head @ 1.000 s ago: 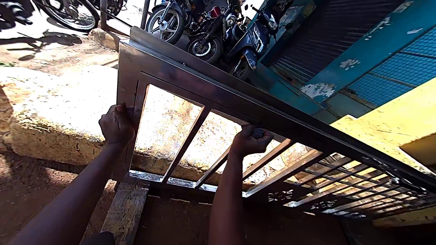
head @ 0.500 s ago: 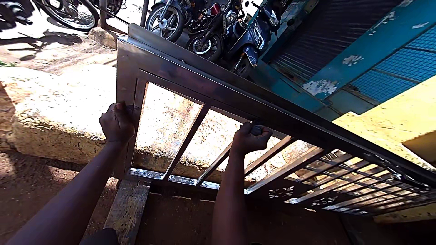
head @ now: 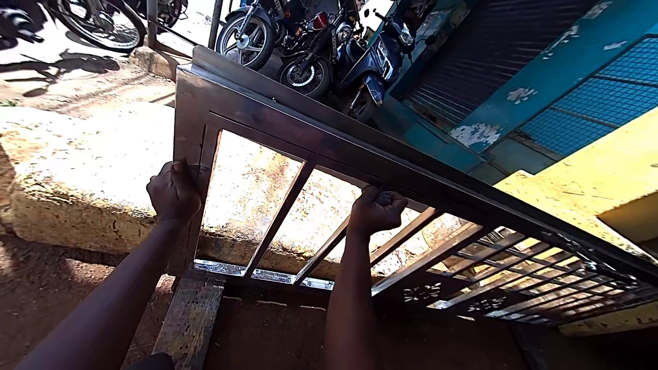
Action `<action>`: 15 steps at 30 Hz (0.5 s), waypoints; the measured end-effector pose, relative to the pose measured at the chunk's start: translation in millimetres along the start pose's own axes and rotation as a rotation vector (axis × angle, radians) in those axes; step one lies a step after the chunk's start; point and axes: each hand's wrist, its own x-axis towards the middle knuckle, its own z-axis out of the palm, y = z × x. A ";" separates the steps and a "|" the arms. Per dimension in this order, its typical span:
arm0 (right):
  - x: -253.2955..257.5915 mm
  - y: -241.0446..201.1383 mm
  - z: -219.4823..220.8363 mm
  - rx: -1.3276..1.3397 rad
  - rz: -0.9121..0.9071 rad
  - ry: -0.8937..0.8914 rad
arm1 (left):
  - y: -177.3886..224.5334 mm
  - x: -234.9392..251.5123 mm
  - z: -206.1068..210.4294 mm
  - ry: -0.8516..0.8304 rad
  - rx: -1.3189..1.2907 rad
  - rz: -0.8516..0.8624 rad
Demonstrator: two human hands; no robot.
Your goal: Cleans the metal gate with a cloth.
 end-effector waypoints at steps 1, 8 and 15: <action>0.7 -1.6 0.0 -0.014 0.006 0.002 | 0.6 -0.6 -0.1 -0.005 0.000 -0.009; -4.6 -0.3 -5.8 0.104 0.042 -0.043 | -5.1 -1.0 1.2 -0.008 -0.020 0.011; 1.0 6.7 -6.4 0.152 0.003 -0.039 | -2.5 -3.1 -0.4 -0.020 -0.023 -0.012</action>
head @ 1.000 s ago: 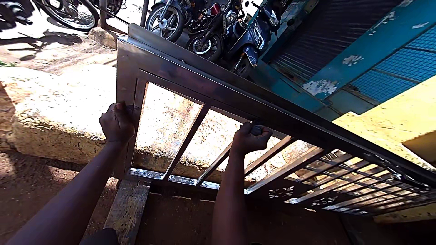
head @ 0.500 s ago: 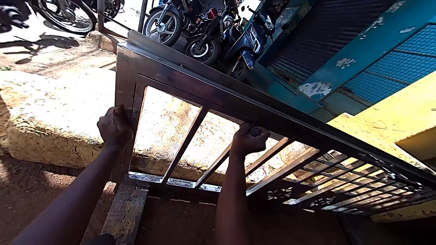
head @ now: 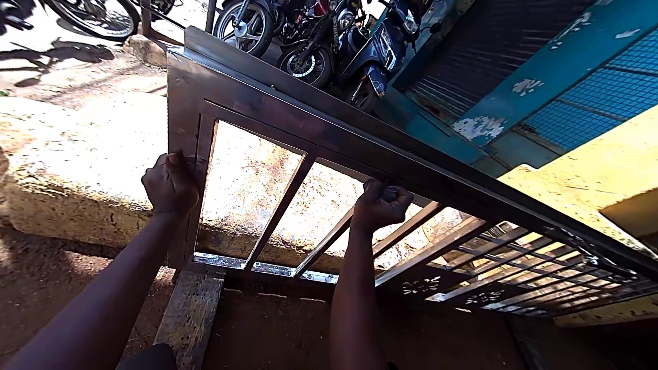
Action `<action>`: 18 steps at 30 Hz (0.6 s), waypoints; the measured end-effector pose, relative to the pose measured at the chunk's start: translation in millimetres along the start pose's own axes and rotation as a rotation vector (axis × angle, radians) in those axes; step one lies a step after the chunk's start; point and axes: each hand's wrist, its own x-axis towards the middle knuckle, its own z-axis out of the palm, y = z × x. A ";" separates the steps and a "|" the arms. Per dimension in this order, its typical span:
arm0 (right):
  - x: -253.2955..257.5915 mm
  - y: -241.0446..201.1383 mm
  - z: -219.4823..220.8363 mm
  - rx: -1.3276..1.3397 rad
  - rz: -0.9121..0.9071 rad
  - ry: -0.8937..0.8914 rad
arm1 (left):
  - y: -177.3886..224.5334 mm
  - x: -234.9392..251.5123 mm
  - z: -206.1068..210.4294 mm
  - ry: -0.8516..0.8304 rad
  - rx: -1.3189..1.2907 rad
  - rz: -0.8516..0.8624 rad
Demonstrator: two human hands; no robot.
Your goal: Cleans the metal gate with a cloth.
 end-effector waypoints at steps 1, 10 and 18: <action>-0.1 -0.6 -1.2 -0.014 0.001 -0.008 | 1.5 -0.6 -0.7 -0.003 0.005 -0.007; 14.9 22.8 -69.1 -0.093 0.039 -0.676 | 7.7 1.1 -4.5 -0.023 0.004 0.005; 85.4 -17.4 -104.7 0.437 0.240 -0.509 | 10.7 0.8 -6.6 -0.065 0.017 -0.029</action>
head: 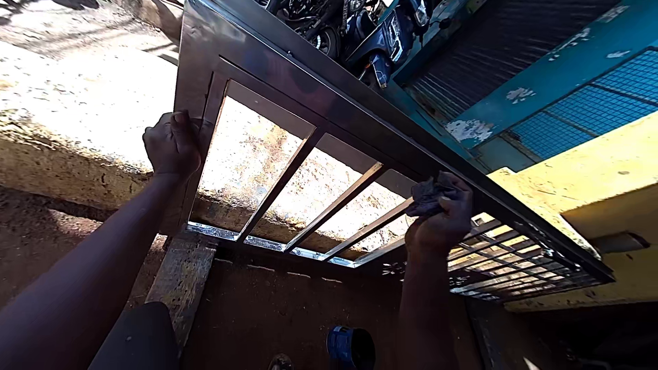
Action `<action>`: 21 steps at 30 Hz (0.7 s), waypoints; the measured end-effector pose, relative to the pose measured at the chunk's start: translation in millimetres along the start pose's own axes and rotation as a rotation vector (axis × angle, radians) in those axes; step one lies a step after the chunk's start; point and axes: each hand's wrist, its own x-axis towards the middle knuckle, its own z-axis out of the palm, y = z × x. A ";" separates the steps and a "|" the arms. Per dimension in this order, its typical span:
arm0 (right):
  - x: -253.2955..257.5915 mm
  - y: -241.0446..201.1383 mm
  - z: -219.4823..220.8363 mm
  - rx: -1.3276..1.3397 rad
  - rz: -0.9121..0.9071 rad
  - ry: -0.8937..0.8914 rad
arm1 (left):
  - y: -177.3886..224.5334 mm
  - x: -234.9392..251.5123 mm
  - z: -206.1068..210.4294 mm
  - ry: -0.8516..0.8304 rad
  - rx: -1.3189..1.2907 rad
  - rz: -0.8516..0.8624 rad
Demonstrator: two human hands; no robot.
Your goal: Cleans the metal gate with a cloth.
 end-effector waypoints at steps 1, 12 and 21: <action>-2.0 -5.0 0.5 0.129 0.152 -0.047 | -0.3 0.2 -0.1 -0.007 0.008 0.000; -55.9 22.0 7.5 0.490 0.656 0.155 | -0.3 2.9 -0.3 -0.002 -0.004 0.014; -55.9 13.1 28.5 0.608 0.747 0.153 | -0.3 2.0 0.4 -0.001 -0.014 0.015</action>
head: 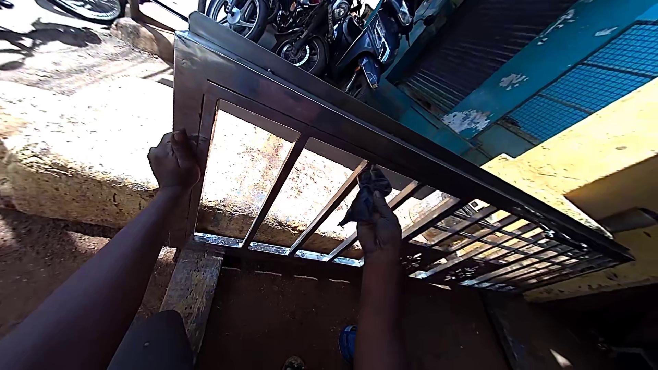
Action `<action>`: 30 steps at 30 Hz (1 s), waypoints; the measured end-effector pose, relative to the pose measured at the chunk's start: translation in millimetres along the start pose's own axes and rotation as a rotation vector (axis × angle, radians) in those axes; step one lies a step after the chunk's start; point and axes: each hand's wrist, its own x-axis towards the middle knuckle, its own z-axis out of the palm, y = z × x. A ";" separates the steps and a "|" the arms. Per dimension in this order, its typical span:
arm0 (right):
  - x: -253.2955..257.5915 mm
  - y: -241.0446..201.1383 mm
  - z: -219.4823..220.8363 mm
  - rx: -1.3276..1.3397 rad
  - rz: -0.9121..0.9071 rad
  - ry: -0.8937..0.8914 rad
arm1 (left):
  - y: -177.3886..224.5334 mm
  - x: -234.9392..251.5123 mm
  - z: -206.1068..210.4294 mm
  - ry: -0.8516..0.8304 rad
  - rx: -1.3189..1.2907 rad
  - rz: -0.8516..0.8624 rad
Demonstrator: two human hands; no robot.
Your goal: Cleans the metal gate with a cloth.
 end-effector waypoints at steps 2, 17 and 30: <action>-2.0 -0.5 -0.7 0.164 0.074 -0.005 | 0.7 0.0 -1.2 -0.009 0.008 -0.013; -12.3 -4.4 -37.7 -0.526 -0.025 0.015 | 0.3 -1.8 -2.4 -0.049 0.024 -0.026; -36.6 27.1 -41.5 0.397 0.357 0.014 | -2.6 2.1 -1.5 -0.057 0.019 -0.023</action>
